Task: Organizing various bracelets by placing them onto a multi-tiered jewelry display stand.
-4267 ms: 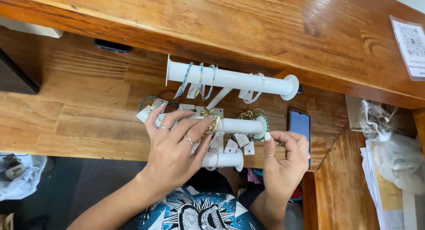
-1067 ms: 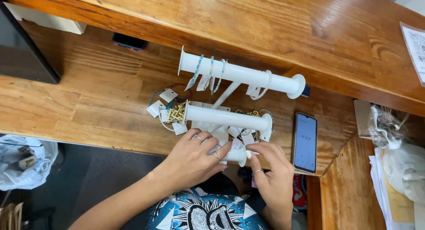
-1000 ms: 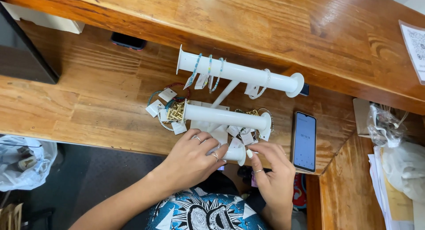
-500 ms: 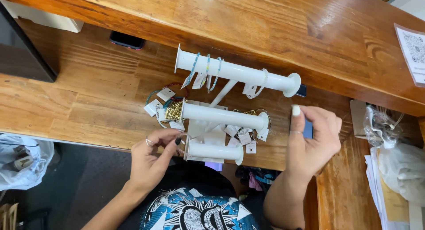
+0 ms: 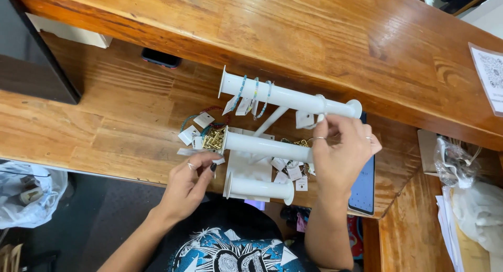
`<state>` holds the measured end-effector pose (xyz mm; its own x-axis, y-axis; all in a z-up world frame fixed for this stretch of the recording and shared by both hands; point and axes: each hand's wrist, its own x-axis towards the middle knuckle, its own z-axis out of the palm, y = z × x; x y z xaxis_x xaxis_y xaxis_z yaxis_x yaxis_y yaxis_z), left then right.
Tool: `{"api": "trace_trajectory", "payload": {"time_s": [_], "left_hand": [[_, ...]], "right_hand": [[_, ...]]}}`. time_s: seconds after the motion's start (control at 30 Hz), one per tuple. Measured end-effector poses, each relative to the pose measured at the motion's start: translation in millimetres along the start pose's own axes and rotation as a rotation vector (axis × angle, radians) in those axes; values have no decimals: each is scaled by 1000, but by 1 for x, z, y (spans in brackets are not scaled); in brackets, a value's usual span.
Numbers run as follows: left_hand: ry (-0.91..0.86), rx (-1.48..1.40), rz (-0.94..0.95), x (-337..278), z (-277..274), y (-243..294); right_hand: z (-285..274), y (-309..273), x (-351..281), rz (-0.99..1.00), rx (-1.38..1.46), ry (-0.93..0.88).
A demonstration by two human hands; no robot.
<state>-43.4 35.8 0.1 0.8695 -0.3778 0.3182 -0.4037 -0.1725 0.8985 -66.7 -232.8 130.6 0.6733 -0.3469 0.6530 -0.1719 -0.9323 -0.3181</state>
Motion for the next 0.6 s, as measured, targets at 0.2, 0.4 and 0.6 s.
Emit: {"api": "trace_trajectory", "payload": {"time_s": [0.2, 0.4, 0.6], "left_hand": [[-33, 509, 17, 34, 5, -4], [260, 486, 173, 52, -6, 10], [332, 130, 202, 81, -24, 44]], "right_hand": [[-16, 30, 23, -55, 279, 149], [-17, 54, 18, 125, 480, 148], [10, 68, 12, 302, 646, 82]]}}
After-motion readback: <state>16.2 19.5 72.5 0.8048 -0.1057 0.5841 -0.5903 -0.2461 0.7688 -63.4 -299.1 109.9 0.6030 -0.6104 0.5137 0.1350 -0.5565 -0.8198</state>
